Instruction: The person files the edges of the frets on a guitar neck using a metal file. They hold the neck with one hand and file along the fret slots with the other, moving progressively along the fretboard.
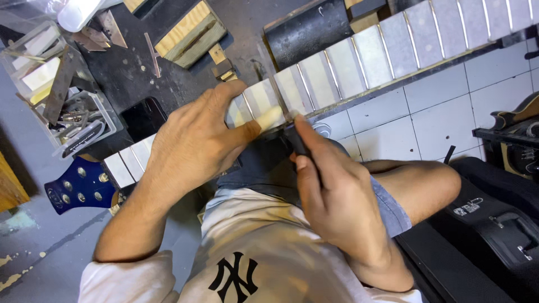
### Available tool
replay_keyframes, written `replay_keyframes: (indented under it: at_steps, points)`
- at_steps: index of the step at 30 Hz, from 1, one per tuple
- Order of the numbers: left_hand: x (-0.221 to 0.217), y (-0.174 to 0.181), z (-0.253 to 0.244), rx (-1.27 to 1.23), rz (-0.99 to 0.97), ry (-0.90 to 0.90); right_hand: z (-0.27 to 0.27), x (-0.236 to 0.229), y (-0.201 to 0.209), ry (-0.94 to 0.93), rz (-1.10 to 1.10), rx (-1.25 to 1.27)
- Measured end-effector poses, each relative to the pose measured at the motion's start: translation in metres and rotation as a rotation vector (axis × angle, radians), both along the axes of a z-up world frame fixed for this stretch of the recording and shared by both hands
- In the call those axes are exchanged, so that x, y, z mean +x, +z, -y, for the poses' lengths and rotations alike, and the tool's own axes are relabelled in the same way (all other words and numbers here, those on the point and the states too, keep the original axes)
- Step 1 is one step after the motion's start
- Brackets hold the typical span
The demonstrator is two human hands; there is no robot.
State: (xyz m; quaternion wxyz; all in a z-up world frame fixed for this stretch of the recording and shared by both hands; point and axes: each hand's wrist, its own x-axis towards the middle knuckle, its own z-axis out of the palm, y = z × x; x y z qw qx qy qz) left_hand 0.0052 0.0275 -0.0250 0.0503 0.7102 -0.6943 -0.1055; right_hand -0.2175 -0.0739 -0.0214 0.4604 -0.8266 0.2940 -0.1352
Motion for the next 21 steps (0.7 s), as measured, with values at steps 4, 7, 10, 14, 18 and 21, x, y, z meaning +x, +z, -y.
replay_keyframes:
  at_steps: [4, 7, 10, 14, 18, 21]
  points:
    - [-0.005, 0.011, 0.011, 0.223, -0.310, 0.290, -0.028, -0.041, -0.007, -0.037, -0.023, 0.032]
    - [-0.003, 0.009, 0.011, 0.253, -0.338, 0.354, -0.047, -0.064, -0.011, -0.126, -0.068, -0.016]
    - [-0.002, 0.008, 0.012, 0.134, -0.133, 0.049, -0.040, -0.053, -0.014, -0.076, 0.080, -0.107]
    - [-0.003, 0.009, 0.008, 0.194, -0.204, 0.251, -0.017, -0.018, -0.013, 0.014, 0.145, -0.030]
    - [0.001, 0.001, 0.001, 0.015, -0.063, 0.014, -0.034, -0.049, -0.019, -0.044, 0.090, 0.018]
    - [0.002, -0.001, 0.000, -0.027, -0.030, -0.042, -0.052, -0.073, -0.019, -0.079, 0.096, -0.058]
